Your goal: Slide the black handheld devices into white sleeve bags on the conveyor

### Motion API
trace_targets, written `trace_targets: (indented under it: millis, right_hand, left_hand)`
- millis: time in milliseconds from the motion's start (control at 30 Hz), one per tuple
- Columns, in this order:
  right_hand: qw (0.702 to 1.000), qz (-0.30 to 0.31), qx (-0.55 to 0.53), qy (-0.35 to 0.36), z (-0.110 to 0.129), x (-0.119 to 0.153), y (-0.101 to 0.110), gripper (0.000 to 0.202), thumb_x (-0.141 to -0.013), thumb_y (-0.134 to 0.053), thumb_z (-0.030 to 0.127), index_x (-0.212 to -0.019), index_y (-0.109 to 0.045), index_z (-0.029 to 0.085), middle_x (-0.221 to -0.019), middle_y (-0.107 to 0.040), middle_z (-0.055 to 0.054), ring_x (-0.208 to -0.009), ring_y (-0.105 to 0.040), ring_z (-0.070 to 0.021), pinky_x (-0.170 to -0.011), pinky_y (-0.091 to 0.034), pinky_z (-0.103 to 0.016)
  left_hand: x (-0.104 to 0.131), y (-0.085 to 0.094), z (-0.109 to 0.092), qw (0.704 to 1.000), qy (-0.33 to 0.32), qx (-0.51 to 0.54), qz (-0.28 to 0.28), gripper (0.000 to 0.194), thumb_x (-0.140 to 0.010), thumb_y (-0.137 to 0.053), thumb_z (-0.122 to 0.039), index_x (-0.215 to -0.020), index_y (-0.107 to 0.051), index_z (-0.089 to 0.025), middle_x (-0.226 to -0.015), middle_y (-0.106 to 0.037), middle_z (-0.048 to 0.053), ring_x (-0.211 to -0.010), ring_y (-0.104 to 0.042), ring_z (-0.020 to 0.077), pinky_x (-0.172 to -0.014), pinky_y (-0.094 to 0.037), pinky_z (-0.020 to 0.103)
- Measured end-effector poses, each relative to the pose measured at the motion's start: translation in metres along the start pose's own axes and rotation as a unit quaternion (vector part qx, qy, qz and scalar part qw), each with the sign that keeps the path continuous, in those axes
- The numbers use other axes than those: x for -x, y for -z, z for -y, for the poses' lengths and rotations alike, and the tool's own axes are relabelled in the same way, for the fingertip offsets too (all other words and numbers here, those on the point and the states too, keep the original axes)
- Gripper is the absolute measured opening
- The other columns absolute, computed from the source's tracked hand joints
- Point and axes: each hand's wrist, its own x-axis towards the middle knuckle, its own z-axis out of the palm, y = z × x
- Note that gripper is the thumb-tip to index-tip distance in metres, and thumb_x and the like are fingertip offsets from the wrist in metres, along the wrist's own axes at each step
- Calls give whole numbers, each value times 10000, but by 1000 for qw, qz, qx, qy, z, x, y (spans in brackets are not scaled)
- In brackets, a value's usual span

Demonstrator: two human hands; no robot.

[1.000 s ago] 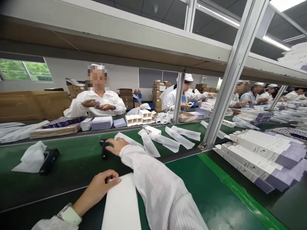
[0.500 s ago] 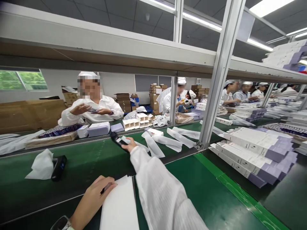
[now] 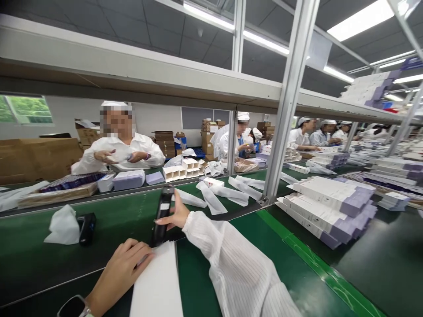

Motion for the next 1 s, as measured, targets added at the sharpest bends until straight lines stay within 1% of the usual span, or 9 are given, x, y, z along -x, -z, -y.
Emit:
trace_targets:
  millis: [100, 300, 433, 500, 633, 767, 833, 933, 1000]
  right_hand:
    - [1000, 9, -7, -11, -4, -4, -6, 1040, -502, -737, 377, -1256, -20, 359, -764, -556, -6, -575, -593, -180, -440, -473, -285]
    - [997, -59, -28, -43, -10, -8, -15, 800, -497, -690, 500, -1152, -290, 273, -674, -536, 19, -540, -543, -139, -442, -435, -251]
    - [999, 25, 20, -36, 0, -5, -16, 513, -547, -628, 551, -908, -540, 197, -779, -550, -8, -745, -530, -142, -617, -427, -248]
    - [994, 86, 30, -62, 11, -1, -13, 536, -592, -524, 629, -811, -599, 146, -849, -558, -47, -842, -509, -160, -703, -405, -265]
    - [984, 159, -78, -26, 25, 15, -14, 649, -632, -418, 680, -1044, -541, 194, -1026, -520, -72, -962, -471, -182, -747, -394, -302]
    - [976, 201, -75, -40, 6, 36, -36, 805, -441, -735, 450, -1156, -430, 245, -938, -553, -39, -823, -533, -178, -679, -430, -304]
    - [986, 152, -38, -51, -3, 31, -41, 676, -436, -755, 334, -1046, -515, 171, -851, -570, -35, -747, -544, -161, -674, -441, -290]
    - [994, -80, 75, -11, 2, -1, -20, 381, -625, -596, 283, -969, -524, 135, -851, -572, -26, -742, -550, -132, -688, -450, -247]
    - [934, -269, 236, 1, 12, -29, 9, 370, -694, -474, 231, -1056, -456, 152, -945, -560, -21, -828, -543, -121, -709, -443, -217]
  left_hand:
    - [-1, 0, 1, 997, 40, 69, 11, 193, -802, -444, -349, -749, -568, -211, -732, -557, 22, -729, -457, 171, -614, -392, 256]
    - [-12, 5, -3, 958, 181, 222, 19, 258, -772, -441, -442, -726, -558, -217, -716, -518, 3, -700, -489, 151, -596, -401, 220]
    - [-31, 29, -9, 929, 259, 258, -52, 268, -728, -483, -466, -730, -551, -206, -707, -497, -9, -662, -470, 140, -598, -377, 228]
    - [-40, 49, -14, 920, 232, 309, -71, 259, -731, -489, -450, -707, -535, -196, -706, -490, -7, -726, -473, 152, -645, -379, 235]
    - [-55, 82, -28, 896, 228, 367, -104, 231, -730, -513, -421, -662, -511, -201, -726, -483, -17, -710, -475, 137, -604, -373, 220]
    - [-61, 85, -27, 881, 260, 355, -173, 233, -704, -542, -435, -672, -518, -205, -854, -511, -13, -740, -487, 144, -608, -382, 228]
    - [-59, 71, -18, 872, 281, 339, -214, 259, -688, -543, -460, -790, -530, -222, -986, -503, 1, -828, -486, 175, -657, -395, 253]
    - [-46, 34, -2, 853, 310, 326, -266, 446, -694, -505, -488, -1072, -408, -271, -1131, -429, 22, -935, -453, 206, -732, -395, 306]
    - [-34, 9, 5, 889, 309, 300, -157, 378, -709, -446, -504, -977, -465, -237, -996, -493, 36, -885, -458, 218, -743, -383, 344]
